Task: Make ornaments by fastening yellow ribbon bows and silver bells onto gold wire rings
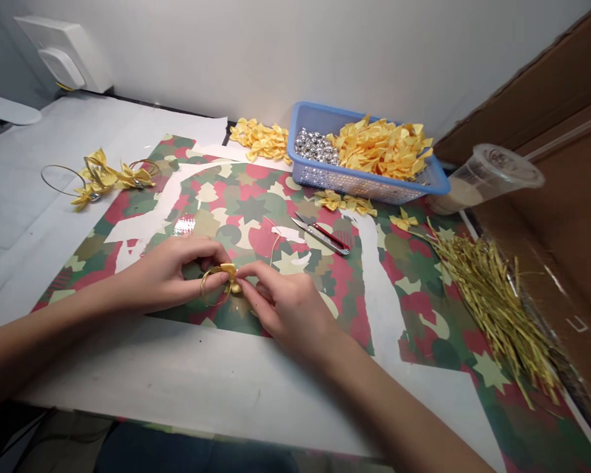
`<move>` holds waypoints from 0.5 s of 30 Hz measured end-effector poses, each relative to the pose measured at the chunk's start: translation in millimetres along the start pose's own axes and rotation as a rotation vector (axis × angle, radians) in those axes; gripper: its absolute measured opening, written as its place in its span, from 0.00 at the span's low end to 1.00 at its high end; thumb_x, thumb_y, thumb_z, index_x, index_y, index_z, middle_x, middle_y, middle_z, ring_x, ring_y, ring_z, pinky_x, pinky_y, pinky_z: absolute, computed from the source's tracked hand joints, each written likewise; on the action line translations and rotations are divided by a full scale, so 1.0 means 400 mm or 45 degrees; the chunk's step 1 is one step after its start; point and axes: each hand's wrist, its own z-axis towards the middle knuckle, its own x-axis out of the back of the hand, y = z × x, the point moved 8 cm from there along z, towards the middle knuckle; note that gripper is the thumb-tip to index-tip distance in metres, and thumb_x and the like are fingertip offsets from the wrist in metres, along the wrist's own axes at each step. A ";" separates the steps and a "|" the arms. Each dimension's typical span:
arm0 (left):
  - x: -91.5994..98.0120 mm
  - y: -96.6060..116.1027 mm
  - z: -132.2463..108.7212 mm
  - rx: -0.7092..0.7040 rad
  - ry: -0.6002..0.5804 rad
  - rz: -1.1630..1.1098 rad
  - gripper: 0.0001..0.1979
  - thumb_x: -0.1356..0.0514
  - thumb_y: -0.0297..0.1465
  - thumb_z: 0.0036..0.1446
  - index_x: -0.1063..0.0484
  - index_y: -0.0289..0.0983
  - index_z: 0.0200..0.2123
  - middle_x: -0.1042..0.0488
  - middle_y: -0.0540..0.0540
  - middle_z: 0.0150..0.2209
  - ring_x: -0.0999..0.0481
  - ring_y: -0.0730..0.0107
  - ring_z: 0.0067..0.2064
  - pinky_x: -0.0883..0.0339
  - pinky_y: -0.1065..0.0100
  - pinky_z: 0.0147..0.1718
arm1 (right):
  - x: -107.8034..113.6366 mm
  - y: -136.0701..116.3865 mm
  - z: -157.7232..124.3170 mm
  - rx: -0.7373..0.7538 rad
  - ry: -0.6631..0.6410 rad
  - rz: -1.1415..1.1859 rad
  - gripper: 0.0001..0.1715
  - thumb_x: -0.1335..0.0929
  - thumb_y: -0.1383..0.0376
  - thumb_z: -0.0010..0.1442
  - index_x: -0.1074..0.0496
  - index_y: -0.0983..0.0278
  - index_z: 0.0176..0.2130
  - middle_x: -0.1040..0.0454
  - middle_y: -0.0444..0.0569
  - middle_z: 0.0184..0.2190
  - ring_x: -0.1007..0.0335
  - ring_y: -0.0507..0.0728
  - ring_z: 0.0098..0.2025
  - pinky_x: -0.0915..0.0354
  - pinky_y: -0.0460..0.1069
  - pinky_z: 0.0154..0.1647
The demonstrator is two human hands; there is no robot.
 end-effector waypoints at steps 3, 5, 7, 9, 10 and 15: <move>0.000 0.001 0.001 -0.002 0.001 -0.021 0.05 0.44 0.28 0.55 0.30 0.35 0.28 0.31 0.53 0.23 0.38 0.76 0.25 0.45 0.74 0.24 | -0.001 0.001 0.001 -0.007 -0.025 -0.004 0.07 0.36 0.72 0.62 0.28 0.68 0.37 0.42 0.34 0.15 0.55 0.46 0.15 0.52 0.41 0.15; 0.000 0.004 0.002 -0.011 0.002 -0.032 0.05 0.44 0.28 0.55 0.30 0.35 0.28 0.30 0.53 0.23 0.38 0.76 0.25 0.45 0.75 0.24 | -0.002 0.001 0.001 -0.014 -0.049 -0.027 0.09 0.37 0.71 0.62 0.27 0.67 0.37 0.40 0.35 0.14 0.55 0.46 0.15 0.52 0.41 0.15; 0.002 0.005 0.002 -0.014 0.008 -0.039 0.05 0.43 0.29 0.54 0.30 0.34 0.27 0.30 0.53 0.23 0.38 0.77 0.25 0.44 0.75 0.24 | -0.002 0.000 0.000 -0.003 -0.057 -0.049 0.10 0.37 0.70 0.63 0.27 0.66 0.37 0.41 0.35 0.13 0.56 0.46 0.15 0.52 0.41 0.15; 0.003 0.003 0.001 -0.002 0.010 -0.057 0.05 0.42 0.29 0.54 0.30 0.34 0.27 0.29 0.52 0.23 0.37 0.77 0.25 0.43 0.75 0.23 | 0.002 -0.004 0.000 0.021 -0.043 -0.059 0.10 0.38 0.70 0.63 0.26 0.66 0.37 0.42 0.36 0.13 0.56 0.47 0.15 0.52 0.41 0.15; 0.004 0.002 0.001 0.006 0.011 -0.076 0.06 0.42 0.29 0.54 0.29 0.34 0.27 0.29 0.52 0.23 0.36 0.76 0.25 0.43 0.75 0.23 | 0.003 -0.004 -0.001 0.028 -0.036 -0.061 0.10 0.37 0.70 0.63 0.26 0.66 0.37 0.42 0.35 0.13 0.56 0.47 0.15 0.52 0.41 0.15; 0.008 -0.004 0.000 0.044 0.027 -0.190 0.05 0.42 0.29 0.55 0.28 0.35 0.30 0.25 0.50 0.26 0.30 0.76 0.26 0.36 0.75 0.26 | 0.009 0.006 0.000 -0.034 -0.005 -0.077 0.09 0.37 0.70 0.62 0.26 0.66 0.38 0.46 0.34 0.13 0.56 0.46 0.16 0.51 0.41 0.17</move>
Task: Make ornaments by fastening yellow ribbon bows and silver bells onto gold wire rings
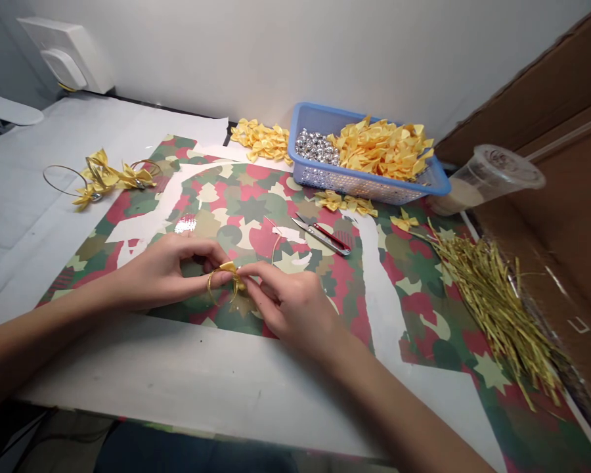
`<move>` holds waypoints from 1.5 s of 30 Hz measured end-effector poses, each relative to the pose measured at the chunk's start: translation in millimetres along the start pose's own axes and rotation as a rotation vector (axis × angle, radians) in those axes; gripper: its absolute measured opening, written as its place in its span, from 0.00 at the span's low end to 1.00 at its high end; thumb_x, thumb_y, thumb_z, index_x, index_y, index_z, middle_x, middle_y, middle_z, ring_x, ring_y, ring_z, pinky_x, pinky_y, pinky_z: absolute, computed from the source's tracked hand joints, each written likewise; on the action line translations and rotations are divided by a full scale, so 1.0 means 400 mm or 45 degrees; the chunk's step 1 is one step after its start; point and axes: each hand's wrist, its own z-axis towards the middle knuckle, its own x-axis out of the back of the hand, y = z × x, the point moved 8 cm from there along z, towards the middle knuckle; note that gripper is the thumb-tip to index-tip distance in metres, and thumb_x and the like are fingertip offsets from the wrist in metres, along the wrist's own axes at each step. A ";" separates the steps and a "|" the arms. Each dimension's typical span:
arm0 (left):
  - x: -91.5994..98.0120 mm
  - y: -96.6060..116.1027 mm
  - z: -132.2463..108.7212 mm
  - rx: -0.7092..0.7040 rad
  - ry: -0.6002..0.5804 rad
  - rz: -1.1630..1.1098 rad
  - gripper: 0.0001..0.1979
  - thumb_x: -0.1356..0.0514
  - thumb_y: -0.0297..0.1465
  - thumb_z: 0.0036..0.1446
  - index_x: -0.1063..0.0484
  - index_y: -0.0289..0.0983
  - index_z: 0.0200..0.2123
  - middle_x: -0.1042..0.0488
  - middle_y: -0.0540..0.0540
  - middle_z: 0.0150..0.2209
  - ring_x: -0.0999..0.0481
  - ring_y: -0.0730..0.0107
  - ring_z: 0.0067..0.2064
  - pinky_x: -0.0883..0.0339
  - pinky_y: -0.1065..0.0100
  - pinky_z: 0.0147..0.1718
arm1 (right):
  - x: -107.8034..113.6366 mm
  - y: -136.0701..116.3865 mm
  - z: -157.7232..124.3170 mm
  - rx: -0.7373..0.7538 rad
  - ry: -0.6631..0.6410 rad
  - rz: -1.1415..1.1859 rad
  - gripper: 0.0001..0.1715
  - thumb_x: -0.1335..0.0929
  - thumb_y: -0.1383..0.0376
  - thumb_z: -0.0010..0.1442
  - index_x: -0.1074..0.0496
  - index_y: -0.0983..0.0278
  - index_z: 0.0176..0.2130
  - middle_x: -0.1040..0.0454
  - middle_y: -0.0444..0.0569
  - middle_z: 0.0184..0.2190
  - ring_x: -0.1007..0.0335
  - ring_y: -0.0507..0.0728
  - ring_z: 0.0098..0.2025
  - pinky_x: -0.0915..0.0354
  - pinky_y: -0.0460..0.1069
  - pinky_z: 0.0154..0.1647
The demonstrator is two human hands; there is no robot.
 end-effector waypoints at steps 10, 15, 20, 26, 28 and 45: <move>0.007 0.002 -0.002 0.002 0.126 0.077 0.06 0.41 0.29 0.53 0.29 0.34 0.25 0.27 0.51 0.21 0.31 0.78 0.23 0.37 0.77 0.22 | 0.003 -0.015 0.003 0.020 0.049 0.010 0.06 0.35 0.71 0.59 0.29 0.66 0.31 0.57 0.33 0.16 0.62 0.46 0.17 0.55 0.42 0.16; 0.012 0.005 -0.004 -0.020 0.172 0.115 0.06 0.42 0.29 0.53 0.30 0.35 0.25 0.28 0.52 0.21 0.31 0.78 0.22 0.38 0.76 0.22 | 0.002 -0.010 -0.001 -0.008 0.031 -0.020 0.07 0.36 0.70 0.60 0.27 0.64 0.34 0.55 0.33 0.14 0.60 0.47 0.16 0.55 0.42 0.16; 0.016 0.004 -0.006 -0.020 0.184 0.120 0.05 0.41 0.28 0.52 0.30 0.34 0.24 0.28 0.51 0.21 0.31 0.77 0.22 0.38 0.76 0.22 | 0.005 -0.011 -0.001 0.001 0.024 -0.003 0.10 0.37 0.70 0.61 0.26 0.64 0.37 0.50 0.34 0.13 0.57 0.47 0.15 0.52 0.41 0.16; 0.014 0.014 -0.008 -0.055 0.194 0.114 0.06 0.42 0.28 0.52 0.31 0.34 0.24 0.28 0.52 0.20 0.32 0.77 0.22 0.39 0.75 0.22 | 0.008 -0.014 0.002 -0.009 0.047 0.000 0.09 0.36 0.71 0.60 0.26 0.65 0.35 0.54 0.34 0.14 0.60 0.47 0.15 0.55 0.42 0.16; 0.014 0.018 -0.009 -0.064 0.210 0.158 0.07 0.41 0.29 0.52 0.31 0.35 0.23 0.28 0.52 0.20 0.33 0.77 0.22 0.41 0.74 0.23 | 0.006 -0.011 0.003 -0.040 0.049 0.016 0.07 0.35 0.70 0.60 0.27 0.65 0.33 0.56 0.34 0.15 0.61 0.47 0.16 0.56 0.42 0.16; 0.020 0.130 -0.062 -0.687 0.676 0.941 0.07 0.41 0.23 0.52 0.34 0.38 0.24 0.28 0.55 0.20 0.32 0.74 0.23 0.44 0.66 0.30 | 0.053 -0.019 0.011 -0.057 0.269 -0.121 0.16 0.30 0.66 0.52 0.31 0.63 0.42 0.32 0.55 0.43 0.33 0.61 0.47 0.33 0.53 0.41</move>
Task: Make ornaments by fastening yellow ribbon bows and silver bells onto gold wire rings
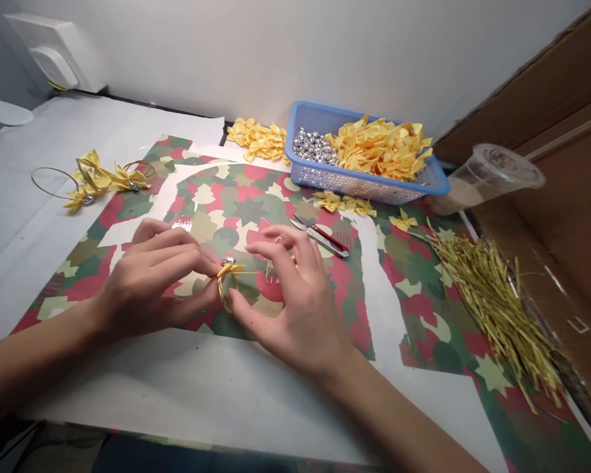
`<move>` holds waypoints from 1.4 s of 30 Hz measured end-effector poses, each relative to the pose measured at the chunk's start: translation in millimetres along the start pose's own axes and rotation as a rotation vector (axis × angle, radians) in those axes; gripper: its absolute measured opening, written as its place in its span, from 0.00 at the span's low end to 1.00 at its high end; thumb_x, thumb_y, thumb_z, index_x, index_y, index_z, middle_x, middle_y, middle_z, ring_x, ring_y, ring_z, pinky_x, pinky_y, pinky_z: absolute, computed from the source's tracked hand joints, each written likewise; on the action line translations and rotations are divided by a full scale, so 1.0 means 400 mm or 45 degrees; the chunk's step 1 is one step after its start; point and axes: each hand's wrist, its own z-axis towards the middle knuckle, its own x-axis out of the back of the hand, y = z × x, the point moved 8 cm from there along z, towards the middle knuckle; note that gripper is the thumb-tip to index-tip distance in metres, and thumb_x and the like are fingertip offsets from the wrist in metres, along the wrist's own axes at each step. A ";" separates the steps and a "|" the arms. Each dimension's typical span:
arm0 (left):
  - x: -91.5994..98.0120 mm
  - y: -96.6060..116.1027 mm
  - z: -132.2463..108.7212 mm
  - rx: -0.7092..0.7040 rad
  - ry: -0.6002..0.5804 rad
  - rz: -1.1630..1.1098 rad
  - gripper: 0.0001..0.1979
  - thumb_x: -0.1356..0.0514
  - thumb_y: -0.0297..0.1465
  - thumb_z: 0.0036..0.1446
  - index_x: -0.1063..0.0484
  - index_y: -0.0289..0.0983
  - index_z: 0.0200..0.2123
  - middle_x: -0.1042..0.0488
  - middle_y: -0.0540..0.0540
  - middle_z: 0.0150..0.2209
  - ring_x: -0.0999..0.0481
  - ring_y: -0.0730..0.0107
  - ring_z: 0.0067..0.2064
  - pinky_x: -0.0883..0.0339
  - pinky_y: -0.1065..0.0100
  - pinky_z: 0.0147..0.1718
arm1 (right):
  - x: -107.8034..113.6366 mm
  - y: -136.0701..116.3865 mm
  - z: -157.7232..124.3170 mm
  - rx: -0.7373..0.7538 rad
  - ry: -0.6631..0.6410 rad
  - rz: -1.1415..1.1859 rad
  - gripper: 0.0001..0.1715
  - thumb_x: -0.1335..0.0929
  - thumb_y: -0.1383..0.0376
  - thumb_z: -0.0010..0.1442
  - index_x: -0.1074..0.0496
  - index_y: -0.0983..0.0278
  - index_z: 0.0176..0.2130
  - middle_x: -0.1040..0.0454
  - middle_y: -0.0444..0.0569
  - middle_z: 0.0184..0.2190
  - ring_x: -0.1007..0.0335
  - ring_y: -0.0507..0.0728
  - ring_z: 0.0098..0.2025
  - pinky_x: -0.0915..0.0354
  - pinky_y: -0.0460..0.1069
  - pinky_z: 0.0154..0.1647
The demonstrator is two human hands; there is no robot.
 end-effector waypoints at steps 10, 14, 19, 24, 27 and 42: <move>0.020 0.022 0.004 -0.116 0.072 0.164 0.07 0.38 0.24 0.52 0.33 0.38 0.24 0.27 0.55 0.20 0.31 0.72 0.23 0.42 0.66 0.29 | -0.051 0.035 -0.028 -0.360 -0.105 0.567 0.13 0.34 0.70 0.58 0.37 0.61 0.44 0.31 0.46 0.37 0.32 0.49 0.28 0.32 0.45 0.23; 0.018 0.021 0.005 -0.104 0.073 0.177 0.08 0.39 0.24 0.53 0.33 0.39 0.24 0.27 0.56 0.20 0.31 0.73 0.23 0.42 0.67 0.29 | -0.075 0.058 -0.042 -0.582 -0.133 0.844 0.06 0.34 0.67 0.60 0.36 0.60 0.40 0.30 0.43 0.35 0.30 0.48 0.24 0.29 0.44 0.22; 0.015 0.024 0.005 -0.098 0.070 0.177 0.08 0.39 0.24 0.53 0.34 0.39 0.24 0.26 0.56 0.20 0.30 0.73 0.23 0.42 0.67 0.29 | -0.072 0.066 -0.042 -0.613 -0.069 0.957 0.06 0.33 0.67 0.60 0.35 0.59 0.39 0.28 0.43 0.37 0.25 0.49 0.31 0.26 0.45 0.31; 0.018 0.024 0.009 -0.075 0.086 0.178 0.09 0.37 0.23 0.50 0.35 0.38 0.24 0.25 0.55 0.20 0.28 0.72 0.23 0.42 0.66 0.28 | -0.046 0.046 -0.033 -0.440 0.134 0.840 0.11 0.33 0.72 0.57 0.34 0.58 0.39 0.31 0.43 0.38 0.31 0.51 0.43 0.30 0.44 0.35; 0.019 0.028 0.013 -0.079 0.088 0.184 0.10 0.37 0.22 0.50 0.36 0.38 0.24 0.25 0.55 0.20 0.29 0.71 0.23 0.42 0.66 0.28 | -0.046 0.036 -0.029 -0.360 0.177 0.824 0.12 0.34 0.74 0.56 0.34 0.58 0.37 0.33 0.44 0.38 0.34 0.52 0.45 0.32 0.45 0.34; 0.024 0.027 0.029 -0.064 0.096 0.153 0.10 0.36 0.21 0.48 0.34 0.38 0.25 0.25 0.54 0.20 0.30 0.72 0.22 0.43 0.66 0.27 | -0.058 0.061 -0.011 -0.476 0.119 1.043 0.05 0.34 0.71 0.56 0.33 0.61 0.33 0.33 0.45 0.34 0.32 0.51 0.37 0.29 0.45 0.29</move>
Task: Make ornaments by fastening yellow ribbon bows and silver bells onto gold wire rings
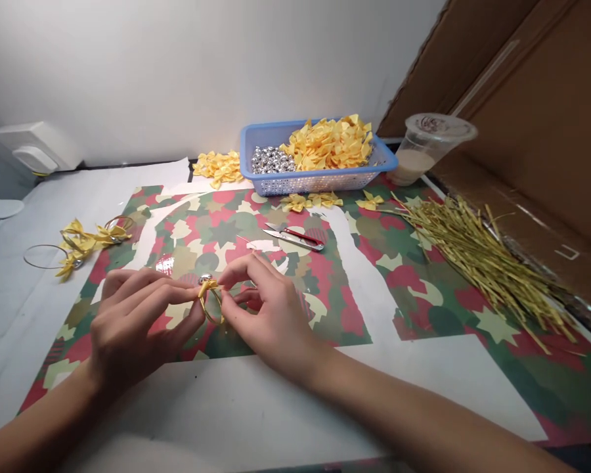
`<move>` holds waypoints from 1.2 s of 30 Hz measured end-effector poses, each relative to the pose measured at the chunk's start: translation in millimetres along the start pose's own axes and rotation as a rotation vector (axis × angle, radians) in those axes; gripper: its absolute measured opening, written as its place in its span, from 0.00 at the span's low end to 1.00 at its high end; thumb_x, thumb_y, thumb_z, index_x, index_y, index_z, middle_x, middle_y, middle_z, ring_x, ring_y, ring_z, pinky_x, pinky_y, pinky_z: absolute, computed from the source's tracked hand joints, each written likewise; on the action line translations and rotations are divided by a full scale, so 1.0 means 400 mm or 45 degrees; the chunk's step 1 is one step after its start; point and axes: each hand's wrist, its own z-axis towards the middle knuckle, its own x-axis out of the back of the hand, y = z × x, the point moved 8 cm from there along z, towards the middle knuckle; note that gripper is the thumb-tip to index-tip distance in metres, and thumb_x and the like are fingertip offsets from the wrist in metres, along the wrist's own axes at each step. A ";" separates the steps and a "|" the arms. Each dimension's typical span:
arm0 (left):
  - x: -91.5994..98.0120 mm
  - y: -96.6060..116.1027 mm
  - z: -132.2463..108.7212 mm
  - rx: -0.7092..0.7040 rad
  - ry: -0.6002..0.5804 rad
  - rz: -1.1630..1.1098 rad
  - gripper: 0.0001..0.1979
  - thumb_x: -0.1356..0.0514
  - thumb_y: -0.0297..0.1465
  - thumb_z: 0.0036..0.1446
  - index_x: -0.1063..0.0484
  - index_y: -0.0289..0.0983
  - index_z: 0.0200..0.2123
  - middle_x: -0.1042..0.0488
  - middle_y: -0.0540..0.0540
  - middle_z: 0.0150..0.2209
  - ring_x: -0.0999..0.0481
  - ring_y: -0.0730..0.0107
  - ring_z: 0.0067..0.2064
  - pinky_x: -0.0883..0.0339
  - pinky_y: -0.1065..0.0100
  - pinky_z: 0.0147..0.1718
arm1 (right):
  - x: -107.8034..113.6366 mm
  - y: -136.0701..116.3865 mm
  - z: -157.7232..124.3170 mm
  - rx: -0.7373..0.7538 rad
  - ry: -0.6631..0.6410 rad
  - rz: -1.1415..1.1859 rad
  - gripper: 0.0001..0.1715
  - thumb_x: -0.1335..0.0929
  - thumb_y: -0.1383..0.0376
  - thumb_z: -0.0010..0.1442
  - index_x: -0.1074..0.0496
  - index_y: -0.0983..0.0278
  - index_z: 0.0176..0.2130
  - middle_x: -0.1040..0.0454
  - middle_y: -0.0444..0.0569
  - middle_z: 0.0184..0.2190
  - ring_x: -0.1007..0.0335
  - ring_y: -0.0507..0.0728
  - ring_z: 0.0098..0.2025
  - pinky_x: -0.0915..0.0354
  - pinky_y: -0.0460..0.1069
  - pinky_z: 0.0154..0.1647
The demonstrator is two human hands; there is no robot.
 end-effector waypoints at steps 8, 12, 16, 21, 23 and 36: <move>0.003 0.001 0.005 0.013 0.007 0.008 0.09 0.37 0.21 0.50 0.34 0.39 0.26 0.24 0.55 0.20 0.29 0.71 0.22 0.42 0.65 0.27 | -0.005 0.029 -0.002 -0.301 -0.057 0.049 0.06 0.33 0.69 0.53 0.30 0.62 0.35 0.27 0.46 0.34 0.29 0.51 0.33 0.30 0.48 0.32; 0.003 0.006 0.009 -0.002 0.001 0.007 0.09 0.37 0.21 0.51 0.34 0.39 0.27 0.24 0.55 0.21 0.28 0.71 0.22 0.42 0.64 0.27 | -0.013 0.038 0.004 -0.383 -0.093 0.255 0.07 0.32 0.67 0.51 0.33 0.62 0.34 0.28 0.44 0.33 0.29 0.52 0.36 0.30 0.47 0.34; 0.002 0.010 0.009 -0.020 -0.009 0.009 0.09 0.37 0.21 0.51 0.34 0.39 0.26 0.25 0.54 0.20 0.29 0.71 0.22 0.42 0.65 0.27 | -0.032 0.049 0.005 -0.512 -0.174 0.411 0.08 0.31 0.66 0.50 0.34 0.63 0.33 0.32 0.40 0.26 0.35 0.47 0.25 0.34 0.45 0.26; 0.002 0.012 0.007 -0.020 -0.006 -0.015 0.10 0.37 0.20 0.50 0.34 0.38 0.26 0.24 0.53 0.21 0.28 0.71 0.23 0.42 0.64 0.27 | -0.023 0.056 0.007 -0.483 -0.147 0.288 0.05 0.32 0.64 0.53 0.33 0.64 0.30 0.39 0.37 0.22 0.44 0.46 0.22 0.45 0.43 0.22; 0.002 0.012 0.008 -0.019 -0.007 -0.022 0.10 0.37 0.20 0.50 0.34 0.38 0.26 0.24 0.53 0.21 0.28 0.72 0.22 0.42 0.65 0.27 | -0.018 0.059 0.006 -0.467 -0.130 0.240 0.06 0.32 0.64 0.53 0.33 0.64 0.30 0.43 0.36 0.20 0.48 0.46 0.22 0.48 0.43 0.21; 0.000 0.010 0.004 -0.006 -0.011 -0.013 0.09 0.37 0.21 0.50 0.34 0.38 0.26 0.24 0.53 0.22 0.28 0.72 0.22 0.41 0.65 0.27 | -0.010 0.061 -0.001 -0.553 -0.080 0.134 0.10 0.31 0.59 0.49 0.31 0.63 0.28 0.58 0.32 0.15 0.61 0.46 0.19 0.57 0.44 0.20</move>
